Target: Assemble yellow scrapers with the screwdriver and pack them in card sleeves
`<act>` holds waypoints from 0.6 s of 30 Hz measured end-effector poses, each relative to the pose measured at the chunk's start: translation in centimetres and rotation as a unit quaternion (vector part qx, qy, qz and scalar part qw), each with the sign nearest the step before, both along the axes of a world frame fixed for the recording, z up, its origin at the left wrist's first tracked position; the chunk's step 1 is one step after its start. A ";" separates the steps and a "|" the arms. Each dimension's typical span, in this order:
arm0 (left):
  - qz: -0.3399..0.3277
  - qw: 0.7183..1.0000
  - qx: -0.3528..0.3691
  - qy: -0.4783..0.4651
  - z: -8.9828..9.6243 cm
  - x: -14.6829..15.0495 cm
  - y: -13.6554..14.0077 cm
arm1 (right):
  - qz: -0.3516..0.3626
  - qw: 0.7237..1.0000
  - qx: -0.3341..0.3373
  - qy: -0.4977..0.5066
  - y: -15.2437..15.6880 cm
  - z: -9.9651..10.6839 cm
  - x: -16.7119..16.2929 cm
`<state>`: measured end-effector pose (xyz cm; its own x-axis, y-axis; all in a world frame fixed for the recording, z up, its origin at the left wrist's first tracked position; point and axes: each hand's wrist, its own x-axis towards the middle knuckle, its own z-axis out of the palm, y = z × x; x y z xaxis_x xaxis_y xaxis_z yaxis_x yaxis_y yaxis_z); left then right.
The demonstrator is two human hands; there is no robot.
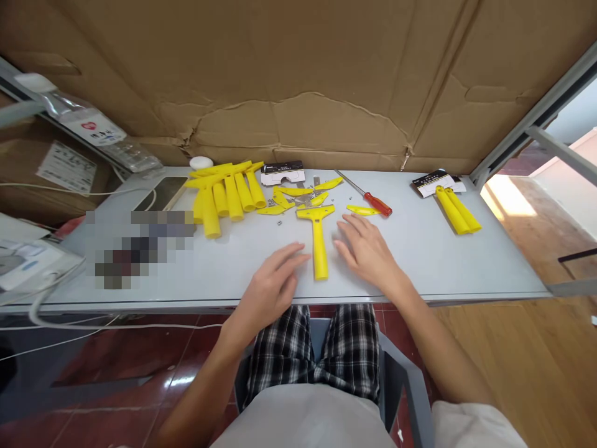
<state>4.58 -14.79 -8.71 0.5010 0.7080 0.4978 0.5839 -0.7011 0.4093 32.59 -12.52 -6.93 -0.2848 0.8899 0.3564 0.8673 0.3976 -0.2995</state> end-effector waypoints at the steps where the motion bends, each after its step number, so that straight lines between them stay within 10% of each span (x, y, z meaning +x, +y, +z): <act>1: 0.017 1.000 -0.005 0.012 0.0 -0.5 0.5 | -0.006 1.000 -0.023 -0.019 -0.7 -0.5 -0.5; 18: 0.120 0.962 -0.047 0.241 -0.7 -0.9 2.1 | -0.044 0.979 -0.121 -0.160 -2.0 -2.1 -2.1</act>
